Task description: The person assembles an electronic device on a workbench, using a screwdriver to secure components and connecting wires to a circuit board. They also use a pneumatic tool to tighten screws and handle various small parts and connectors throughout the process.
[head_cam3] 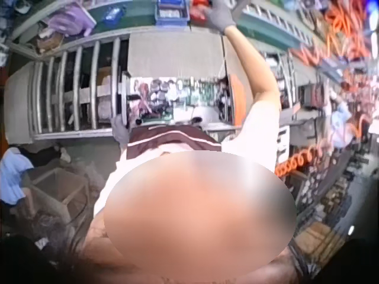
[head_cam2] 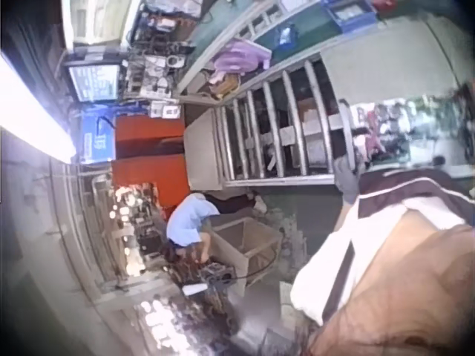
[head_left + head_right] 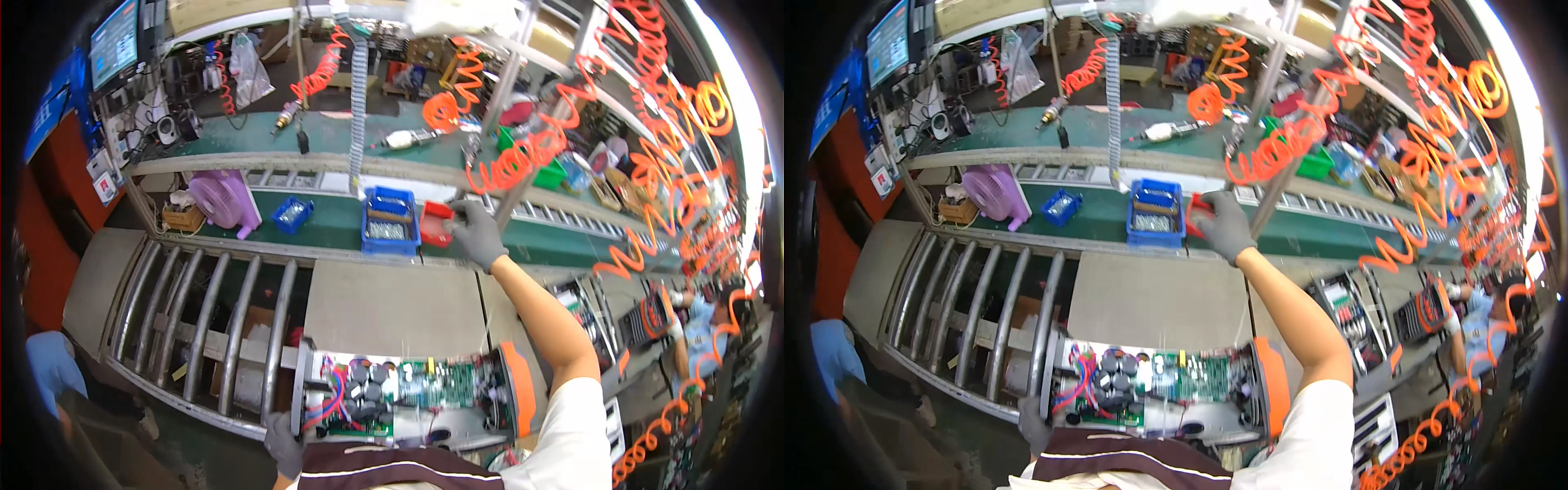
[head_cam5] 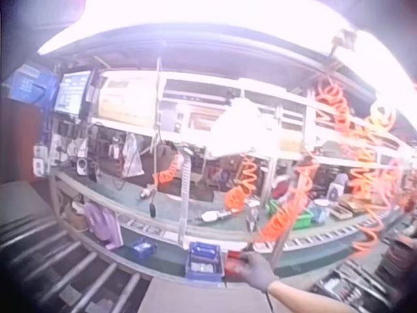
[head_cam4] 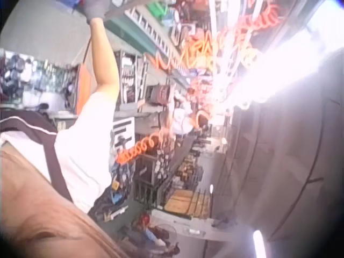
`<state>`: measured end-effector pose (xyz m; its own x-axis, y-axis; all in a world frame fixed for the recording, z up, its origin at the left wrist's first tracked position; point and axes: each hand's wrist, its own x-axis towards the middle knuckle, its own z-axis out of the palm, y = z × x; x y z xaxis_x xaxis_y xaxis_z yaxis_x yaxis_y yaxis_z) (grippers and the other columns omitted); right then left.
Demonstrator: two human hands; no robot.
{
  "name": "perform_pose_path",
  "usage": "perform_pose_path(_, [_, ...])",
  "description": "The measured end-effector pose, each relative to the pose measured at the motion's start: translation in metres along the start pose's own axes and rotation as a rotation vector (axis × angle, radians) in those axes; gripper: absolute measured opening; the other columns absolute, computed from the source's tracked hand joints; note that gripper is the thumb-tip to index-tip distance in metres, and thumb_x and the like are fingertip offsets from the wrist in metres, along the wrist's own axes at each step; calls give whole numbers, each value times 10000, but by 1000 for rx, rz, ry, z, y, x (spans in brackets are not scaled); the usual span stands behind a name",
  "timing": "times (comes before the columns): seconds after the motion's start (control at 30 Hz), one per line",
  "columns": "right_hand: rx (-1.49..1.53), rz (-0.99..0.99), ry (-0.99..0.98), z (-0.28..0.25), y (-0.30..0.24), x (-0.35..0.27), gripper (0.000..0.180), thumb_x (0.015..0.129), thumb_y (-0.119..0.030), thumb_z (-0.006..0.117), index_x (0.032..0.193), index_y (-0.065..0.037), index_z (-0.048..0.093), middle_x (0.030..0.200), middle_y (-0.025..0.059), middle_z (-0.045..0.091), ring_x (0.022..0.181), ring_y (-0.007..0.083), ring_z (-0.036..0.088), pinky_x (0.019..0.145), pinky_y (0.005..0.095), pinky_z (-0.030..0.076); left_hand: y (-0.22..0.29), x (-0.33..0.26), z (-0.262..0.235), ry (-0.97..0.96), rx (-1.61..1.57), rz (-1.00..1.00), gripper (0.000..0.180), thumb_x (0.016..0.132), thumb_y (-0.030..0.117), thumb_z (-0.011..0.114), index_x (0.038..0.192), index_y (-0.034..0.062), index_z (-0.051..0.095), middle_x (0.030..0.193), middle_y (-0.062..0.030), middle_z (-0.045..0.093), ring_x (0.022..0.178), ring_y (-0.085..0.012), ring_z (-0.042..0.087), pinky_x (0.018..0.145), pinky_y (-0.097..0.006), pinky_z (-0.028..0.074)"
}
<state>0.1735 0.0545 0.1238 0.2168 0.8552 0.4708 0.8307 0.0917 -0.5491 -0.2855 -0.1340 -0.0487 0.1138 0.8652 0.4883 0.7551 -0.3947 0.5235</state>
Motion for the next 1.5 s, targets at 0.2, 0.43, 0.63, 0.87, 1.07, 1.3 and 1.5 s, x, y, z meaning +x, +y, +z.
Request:
perform_pose_path(0.2, [-559, 252, 101, 35, 97, 181, 590, 839, -305, 539, 1360, -66, 397, 1349, 202, 440, 1233, 348, 447, 983, 431, 394, -1, -6, -1, -139, 81, -276, 339, 542, 232, 806, 849, 164, 682, 838, -76, 596, 827, -284, 599, 706, -396, 499])
perform_pose_path(0.43, [-288, 565, 188, 51, 142, 219, 367, 910, -220, 427, 1210, -15, 475, 1168, 254, 563, 1091, 405, 557, 925, 463, 438, 21, 27, -6, 54, 14, -32, 459, 609, 301, 791, 999, 114, 639, 847, -76, 592, 684, -258, 606, 556, -367, 468])
perform_pose_path(0.63, [-563, 341, 75, -24, 212, 168, 368, 769, -66, 588, 1118, 38, 532, 994, 216, 635, 926, 375, 632, 791, 434, 506, 27, 38, 14, 146, 30, 32, 420, 633, 362, 757, 930, 106, 606, 788, -63, 560, 609, -246, 572, 507, -366, 436])
perform_pose_path(0.87, [855, 760, -433, -103, 93, -22, 365, 640, -10, 506, 1002, -47, 526, 665, 61, 526, 386, 104, 366, 317, 259, 287, 44, 46, 14, 172, 186, -3, 507, 681, 486, 715, 960, 83, 584, 858, -118, 546, 720, -285, 557, 611, -411, 432])
perform_pose_path(1.07, [823, 592, -522, -118, -52, -155, 490, 526, -41, 536, 1010, 29, 510, 627, 34, 474, 388, 111, 395, 339, 244, 324, 111, 58, -36, 59, -159, 164, 699, 728, 465, 714, 1259, 68, 493, 1052, -149, 510, 948, -283, 516, 835, -393, 418])
perform_pose_path(1.3, [671, 262, -836, -118, -98, -256, 757, 556, -84, 719, 1245, -17, 413, 1034, 62, 528, 892, 165, 548, 803, 292, 459, 210, 52, -3, -457, -1407, -644, 301, 937, 291, 511, 1073, 23, 499, 841, -47, 581, 674, -111, 566, 434, -231, 441])
perform_pose_path(1.5, [-278, -480, -810, -83, -178, -276, 992, 646, -177, 760, 1408, 42, 163, 1169, 263, 490, 982, 385, 587, 744, 406, 512, 208, 15, 2, -151, -1466, -531, 251, 956, 272, 508, 1099, 66, 488, 882, 4, 531, 814, -58, 498, 696, -238, 440])
